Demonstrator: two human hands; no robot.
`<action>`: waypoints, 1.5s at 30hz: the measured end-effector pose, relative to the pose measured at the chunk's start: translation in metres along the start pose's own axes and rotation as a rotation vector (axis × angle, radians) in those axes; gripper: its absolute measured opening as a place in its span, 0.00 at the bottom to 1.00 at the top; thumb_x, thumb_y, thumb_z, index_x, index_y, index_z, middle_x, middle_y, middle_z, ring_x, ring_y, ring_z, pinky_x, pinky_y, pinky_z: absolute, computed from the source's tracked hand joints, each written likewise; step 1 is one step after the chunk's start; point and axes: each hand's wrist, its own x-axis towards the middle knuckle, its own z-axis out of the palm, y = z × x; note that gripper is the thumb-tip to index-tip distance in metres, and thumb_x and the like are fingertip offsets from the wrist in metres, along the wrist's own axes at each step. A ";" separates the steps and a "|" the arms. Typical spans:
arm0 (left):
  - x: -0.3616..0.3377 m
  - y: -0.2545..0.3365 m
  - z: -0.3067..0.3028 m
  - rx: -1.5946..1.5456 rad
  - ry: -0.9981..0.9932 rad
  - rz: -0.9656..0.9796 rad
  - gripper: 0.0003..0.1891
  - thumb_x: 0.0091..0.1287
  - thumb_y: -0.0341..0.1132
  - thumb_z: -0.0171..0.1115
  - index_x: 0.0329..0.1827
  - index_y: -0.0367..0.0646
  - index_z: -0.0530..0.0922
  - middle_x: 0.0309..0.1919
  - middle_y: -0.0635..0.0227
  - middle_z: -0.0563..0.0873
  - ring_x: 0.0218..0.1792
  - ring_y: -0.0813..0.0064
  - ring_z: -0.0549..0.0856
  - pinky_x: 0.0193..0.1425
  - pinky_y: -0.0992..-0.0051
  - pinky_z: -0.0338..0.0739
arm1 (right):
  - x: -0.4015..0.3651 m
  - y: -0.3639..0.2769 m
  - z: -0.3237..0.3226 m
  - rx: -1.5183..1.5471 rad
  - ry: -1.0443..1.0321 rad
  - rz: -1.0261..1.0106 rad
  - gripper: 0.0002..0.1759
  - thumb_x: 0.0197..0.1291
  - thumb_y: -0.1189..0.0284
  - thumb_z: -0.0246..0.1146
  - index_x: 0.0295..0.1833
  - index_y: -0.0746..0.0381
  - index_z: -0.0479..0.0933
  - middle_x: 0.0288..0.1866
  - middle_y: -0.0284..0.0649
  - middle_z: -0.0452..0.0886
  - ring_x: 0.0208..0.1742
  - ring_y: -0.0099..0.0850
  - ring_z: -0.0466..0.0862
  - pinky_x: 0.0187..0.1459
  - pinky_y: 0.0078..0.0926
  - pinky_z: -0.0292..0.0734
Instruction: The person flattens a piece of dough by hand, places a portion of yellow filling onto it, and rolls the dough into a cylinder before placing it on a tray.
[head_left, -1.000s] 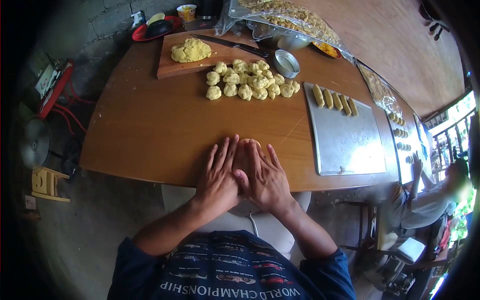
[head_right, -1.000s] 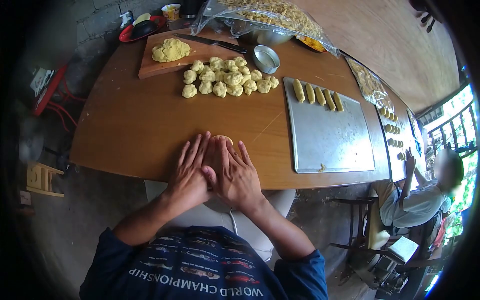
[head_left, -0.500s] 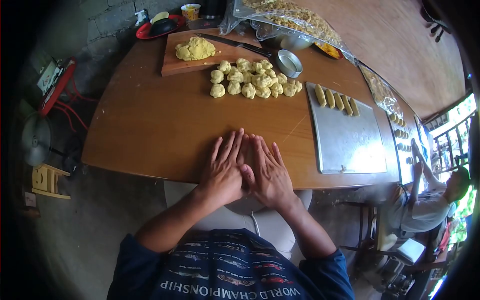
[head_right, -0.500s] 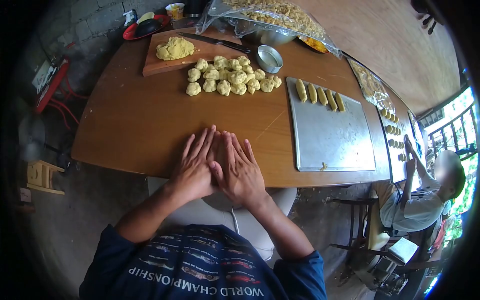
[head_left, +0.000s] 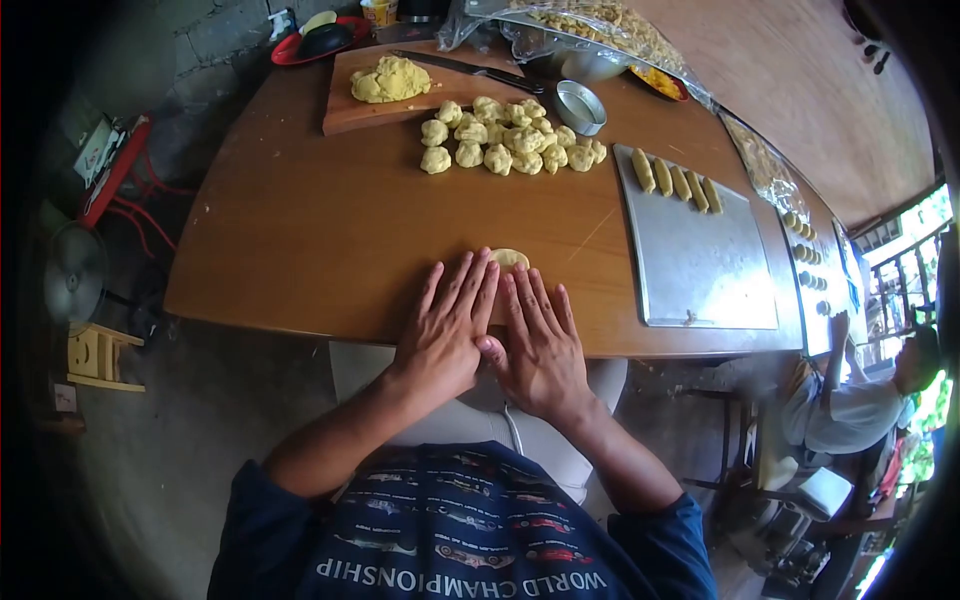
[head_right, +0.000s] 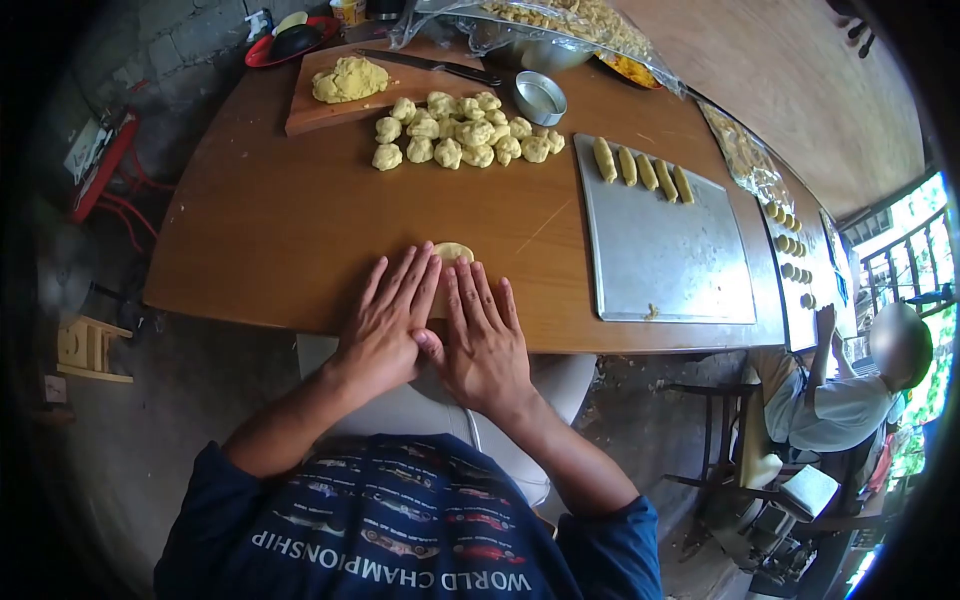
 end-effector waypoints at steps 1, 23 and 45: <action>0.000 0.001 0.000 -0.019 0.004 -0.009 0.47 0.73 0.38 0.61 0.95 0.28 0.60 0.95 0.40 0.61 0.96 0.46 0.60 1.00 0.41 0.46 | -0.001 -0.001 -0.001 -0.003 0.005 0.001 0.51 0.89 0.38 0.51 0.95 0.70 0.61 0.97 0.62 0.61 0.99 0.56 0.57 0.96 0.61 0.44; -0.033 0.009 -0.019 0.115 -0.115 0.028 0.47 0.78 0.46 0.70 0.94 0.31 0.63 0.95 0.45 0.64 0.96 0.50 0.62 0.98 0.42 0.51 | -0.016 -0.001 -0.006 0.028 0.029 -0.108 0.45 0.88 0.43 0.60 0.91 0.68 0.70 0.94 0.55 0.70 0.96 0.51 0.67 0.94 0.59 0.56; -0.006 0.000 -0.018 0.056 -0.112 0.012 0.54 0.75 0.54 0.72 0.96 0.29 0.59 0.96 0.44 0.62 0.97 0.49 0.59 0.99 0.43 0.48 | 0.007 0.024 -0.024 0.299 -0.027 -0.085 0.39 0.90 0.51 0.58 0.88 0.72 0.71 0.89 0.59 0.76 0.93 0.59 0.71 0.95 0.59 0.55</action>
